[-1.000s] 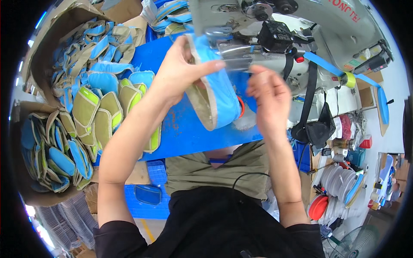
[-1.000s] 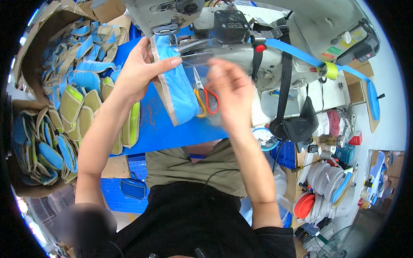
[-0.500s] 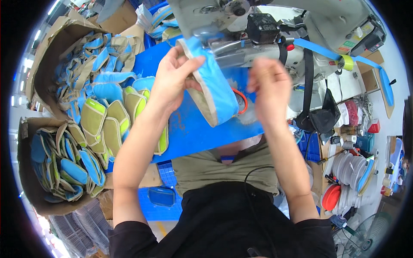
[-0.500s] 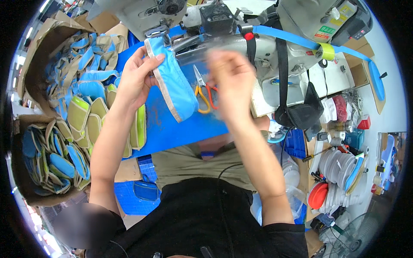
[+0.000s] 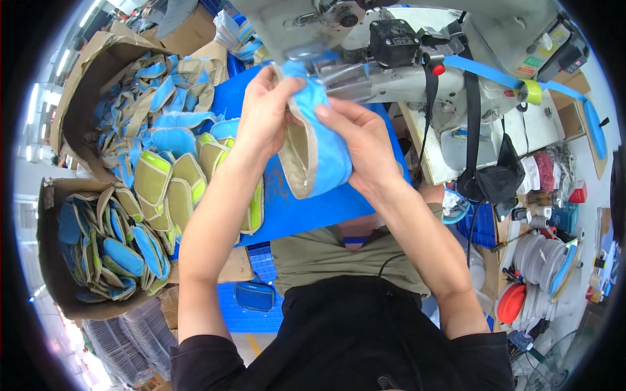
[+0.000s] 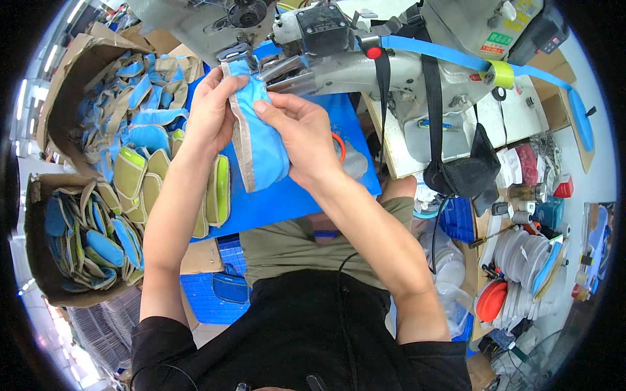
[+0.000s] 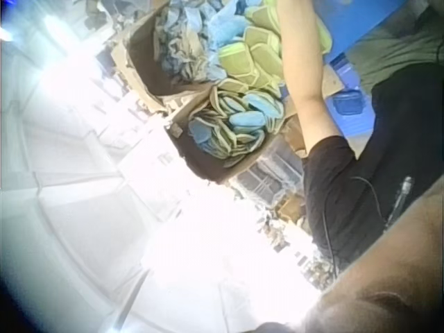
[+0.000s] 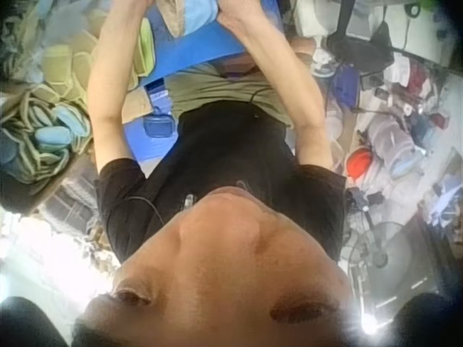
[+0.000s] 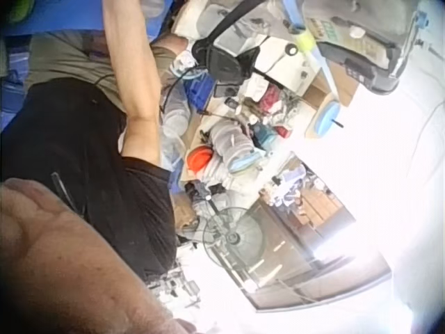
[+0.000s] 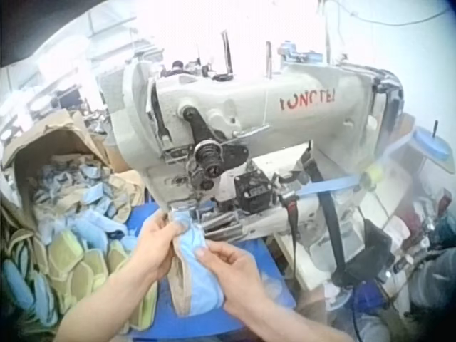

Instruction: Manually assembling and trimming fabric pouches at an industrial sewing workstation.

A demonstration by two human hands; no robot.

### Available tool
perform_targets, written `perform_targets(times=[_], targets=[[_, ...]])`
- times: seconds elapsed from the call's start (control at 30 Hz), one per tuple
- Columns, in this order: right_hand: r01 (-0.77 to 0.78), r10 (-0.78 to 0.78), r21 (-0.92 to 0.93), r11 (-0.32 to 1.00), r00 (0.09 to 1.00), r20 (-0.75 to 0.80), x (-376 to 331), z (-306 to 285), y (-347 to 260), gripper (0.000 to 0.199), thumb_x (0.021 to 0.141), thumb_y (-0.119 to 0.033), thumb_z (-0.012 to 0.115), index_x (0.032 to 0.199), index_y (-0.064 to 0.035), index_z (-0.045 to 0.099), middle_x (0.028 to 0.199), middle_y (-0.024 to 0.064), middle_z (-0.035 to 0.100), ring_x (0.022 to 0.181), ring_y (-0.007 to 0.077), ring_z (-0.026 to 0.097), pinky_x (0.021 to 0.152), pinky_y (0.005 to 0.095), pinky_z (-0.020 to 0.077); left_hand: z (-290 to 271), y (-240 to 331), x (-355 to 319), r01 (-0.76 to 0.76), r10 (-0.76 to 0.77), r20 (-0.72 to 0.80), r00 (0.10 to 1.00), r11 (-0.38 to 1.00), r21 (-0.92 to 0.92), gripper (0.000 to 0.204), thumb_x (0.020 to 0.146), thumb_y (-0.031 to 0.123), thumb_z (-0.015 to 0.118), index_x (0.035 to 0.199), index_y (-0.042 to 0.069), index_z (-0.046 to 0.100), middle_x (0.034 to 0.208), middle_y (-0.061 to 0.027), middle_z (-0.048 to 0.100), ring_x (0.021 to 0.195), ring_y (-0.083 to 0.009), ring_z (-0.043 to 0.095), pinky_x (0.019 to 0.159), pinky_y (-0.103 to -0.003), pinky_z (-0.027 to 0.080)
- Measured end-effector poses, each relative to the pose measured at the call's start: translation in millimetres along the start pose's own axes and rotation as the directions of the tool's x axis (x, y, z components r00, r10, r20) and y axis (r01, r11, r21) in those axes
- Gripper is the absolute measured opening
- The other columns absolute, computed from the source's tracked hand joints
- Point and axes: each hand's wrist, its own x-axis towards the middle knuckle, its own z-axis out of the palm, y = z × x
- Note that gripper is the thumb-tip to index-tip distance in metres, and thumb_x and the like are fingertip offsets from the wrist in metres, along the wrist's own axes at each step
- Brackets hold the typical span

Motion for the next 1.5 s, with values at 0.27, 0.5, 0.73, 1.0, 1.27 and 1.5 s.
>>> perform_targets(times=[0.27,0.5,0.73,1.0,1.27,1.5], targets=[[-0.062,0.063,0.122,0.991,0.998,-0.004,-5,4,3,0.028,0.100,-0.010,0.073,0.125,0.0047,0.071,0.112,0.0096,0.077,0.094,0.0116,0.073,0.082,0.0267,0.0597,-4,5,5,0.020,-0.020,-0.024,1.000,0.999,0.028,0.047,0.088,0.008,0.073,0.130,-0.003,0.053,0.097,-0.0100,0.074,0.072,-0.0175,0.073,0.049,-0.027,0.056],[-0.007,0.002,0.166,0.986,0.999,0.032,0,4,8,0.025,0.102,-0.012,0.071,0.122,0.0031,0.071,0.109,0.0086,0.077,0.094,0.0122,0.073,0.082,0.0285,0.0605,-15,11,26,0.054,-0.053,-0.047,0.997,0.998,0.013,0.049,0.090,0.006,0.072,0.133,-0.007,0.052,0.095,-0.0104,0.070,0.070,-0.0175,0.070,0.047,-0.027,0.054],[-0.024,0.024,0.043,0.999,1.000,-0.006,4,0,0,0.023,0.099,-0.020,0.076,0.118,-0.0058,0.074,0.097,-0.0001,0.075,0.086,0.0077,0.068,0.072,0.0239,0.0513,-13,9,20,0.075,-0.077,-0.079,0.994,0.997,-0.023,0.051,0.091,0.008,0.071,0.135,-0.007,0.054,0.094,-0.0075,0.067,0.076,-0.0147,0.067,0.056,-0.031,0.056],[0.582,-0.726,-0.638,0.505,0.685,0.051,-52,-26,-116,0.021,0.100,-0.016,0.074,0.119,-0.0058,0.074,0.110,0.0043,0.074,0.095,0.0118,0.067,0.085,0.0271,0.0532,-15,17,-17,0.124,-0.124,0.005,0.992,0.990,-0.066,0.054,0.095,0.011,0.069,0.142,-0.007,0.049,0.117,-0.0104,0.068,0.099,-0.0156,0.071,0.085,-0.034,0.061],[0.420,-0.937,-0.887,-0.194,0.187,0.294,-7,-103,-410,0.042,0.097,-0.014,0.076,0.135,0.0023,0.066,0.130,0.0124,0.068,0.114,0.0159,0.064,0.100,0.0295,0.0480,-26,7,-28,0.118,-0.112,0.065,0.992,0.988,-0.100,0.022,0.098,0.023,0.073,0.111,0.007,0.067,0.097,-0.0006,0.069,0.084,-0.0094,0.068,0.075,-0.028,0.057],[-0.090,-0.726,-0.942,0.324,0.615,-0.309,71,-193,-539,0.049,0.101,-0.034,0.067,0.132,0.0025,0.070,0.125,0.0096,0.072,0.116,0.0176,0.064,0.104,0.0304,0.0473,-21,-13,-18,0.103,-0.111,0.065,0.992,0.988,0.114,0.021,0.101,0.027,0.073,0.097,0.006,0.072,0.101,-0.0009,0.072,0.088,-0.0086,0.066,0.079,-0.026,0.053]])
